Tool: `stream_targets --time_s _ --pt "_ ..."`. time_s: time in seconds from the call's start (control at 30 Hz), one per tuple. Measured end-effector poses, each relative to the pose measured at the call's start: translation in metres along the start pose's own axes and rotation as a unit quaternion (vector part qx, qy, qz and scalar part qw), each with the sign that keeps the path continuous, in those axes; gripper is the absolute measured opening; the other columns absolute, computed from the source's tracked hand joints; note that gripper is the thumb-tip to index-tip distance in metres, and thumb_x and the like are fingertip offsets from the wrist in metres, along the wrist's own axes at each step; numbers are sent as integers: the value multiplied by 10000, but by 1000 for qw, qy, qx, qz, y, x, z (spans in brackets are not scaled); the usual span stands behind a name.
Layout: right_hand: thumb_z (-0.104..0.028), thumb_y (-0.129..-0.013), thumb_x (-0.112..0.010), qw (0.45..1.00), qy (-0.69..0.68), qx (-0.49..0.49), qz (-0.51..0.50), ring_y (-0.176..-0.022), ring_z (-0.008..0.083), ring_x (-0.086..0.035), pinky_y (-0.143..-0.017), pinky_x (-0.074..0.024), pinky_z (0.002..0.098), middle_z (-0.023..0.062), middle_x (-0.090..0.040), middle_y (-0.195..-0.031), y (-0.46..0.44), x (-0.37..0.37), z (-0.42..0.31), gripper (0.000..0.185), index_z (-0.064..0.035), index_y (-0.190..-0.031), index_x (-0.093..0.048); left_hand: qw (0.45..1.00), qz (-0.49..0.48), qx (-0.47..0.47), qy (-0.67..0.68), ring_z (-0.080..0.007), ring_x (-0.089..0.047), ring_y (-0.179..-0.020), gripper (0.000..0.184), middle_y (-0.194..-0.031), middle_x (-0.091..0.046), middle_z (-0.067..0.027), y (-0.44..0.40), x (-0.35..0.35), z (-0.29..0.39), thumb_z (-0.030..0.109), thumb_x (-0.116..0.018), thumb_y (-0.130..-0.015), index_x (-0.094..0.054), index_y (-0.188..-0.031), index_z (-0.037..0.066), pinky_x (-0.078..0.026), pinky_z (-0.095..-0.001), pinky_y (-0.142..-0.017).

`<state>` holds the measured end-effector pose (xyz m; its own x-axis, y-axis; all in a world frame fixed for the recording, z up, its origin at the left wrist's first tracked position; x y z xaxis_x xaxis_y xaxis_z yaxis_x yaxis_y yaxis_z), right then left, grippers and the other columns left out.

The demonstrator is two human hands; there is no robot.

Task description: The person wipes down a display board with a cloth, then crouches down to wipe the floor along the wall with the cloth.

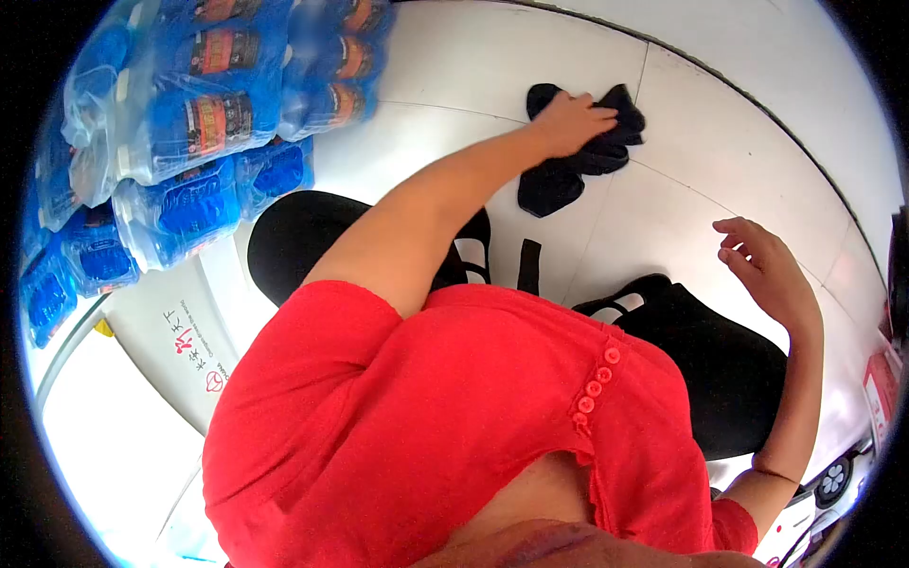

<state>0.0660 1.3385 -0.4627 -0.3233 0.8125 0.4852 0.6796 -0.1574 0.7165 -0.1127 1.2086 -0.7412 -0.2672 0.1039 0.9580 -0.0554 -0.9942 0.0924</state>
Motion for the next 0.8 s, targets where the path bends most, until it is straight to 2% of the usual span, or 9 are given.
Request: stream_targets --time_s 0.03,0.1,0.13,0.27,0.33,0.37,0.5,0.63,0.8 --pt "-102 -918 -582 1000 1 -2 -2 -830 191 -606 -717 -498 325 97 -642 -946 1 0 -2 282 -32 -1190 -604 999 34 3 10 -218 -528 -1162 477 -1434 -472 80 11 -6 -24 110 -576 -861 -544 -1324 220 -488 -478 -840" --pt "-102 -918 -582 1000 -2 -3 -4 -830 192 -609 -716 -498 327 98 -643 -949 2 0 -6 282 -33 -1191 -604 973 -70 216 38 -309 -606 -1043 374 -1191 -619 -63 40 60 -65 93 -590 -826 -570 -1190 176 -524 -503 -775" --pt "-123 -915 -589 1000 0 21 -5 -814 218 -623 -732 -509 346 115 -652 -946 2 0 -9 280 -31 -1178 -607 955 -27 294 19 -350 -617 -1010 338 -1079 -645 -111 63 76 -88 82 -568 -833 -552 -1161 166 -530 -515 -764" --pt "-155 -911 -600 998 21 56 5 -793 261 -642 -737 -519 373 140 -664 -943 7 2 -12 287 -35 -1172 -607 852 -14 519 -69 -355 -611 -1086 306 -1188 -622 -158 157 64 -176 149 -509 -921 -504 -1221 91 -524 -518 -852" --pt "-165 -923 -593 999 20 42 11 -817 265 -648 -752 -527 374 139 -667 -951 11 4 -13 287 -41 -1182 -606 740 -96 665 -14 -339 -563 -1224 368 -1324 -573 -170 202 45 -211 209 -504 -945 -569 -1265 40 -502 -468 -952" --pt "-168 -928 -590 999 16 31 14 -826 265 -651 -758 -529 375 138 -668 -955 12 5 -13 286 -42 -1184 -606 765 -261 587 -50 -304 -541 -1267 429 -1387 -535 -171 215 21 -222 258 -506 -945 -583 -1294 22 -488 -424 -983" --pt "-181 -936 -587 999 3 36 9 -842 262 -654 -768 -534 374 135 -670 -973 14 4 -13 286 -43 -1186 -605 720 -351 597 39 -303 -574 -1228 446 -1378 -540 -192 203 35 -168 280 -507 -925 -613 -1274 22 -485 -367 -986" --pt "-187 -938 -587 999 29 28 11 -849 263 -656 -772 -534 367 130 -671 -989 18 6 -18 282 -49 -1184 -603 753 -156 636 72 -307 -625 -1148 470 -1230 -621 -231 153 28 -120 223 -641 -825 -588 -1186 -74 -541 -366 -899" --pt "-184 -937 -584 998 10 65 22 -861 265 -654 -771 -530 371 138 -667 -982 19 7 -17 283 -34 -1177 -602 911 -110 396 -32 -294 -650 -958 427 -1090 -568 -213 59 20 -15 173 -601 -842 -516 -1159 -100 -573 -392 -743"
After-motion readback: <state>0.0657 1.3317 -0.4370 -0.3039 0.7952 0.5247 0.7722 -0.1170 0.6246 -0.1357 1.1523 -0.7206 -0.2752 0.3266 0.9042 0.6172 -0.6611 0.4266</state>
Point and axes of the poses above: each hand's wrist, its own y-axis away from the middle knuckle, its own x-axis out of the back of the hand, z = x × y, the point moved 7 cm from there along -y, towards the middle knuckle
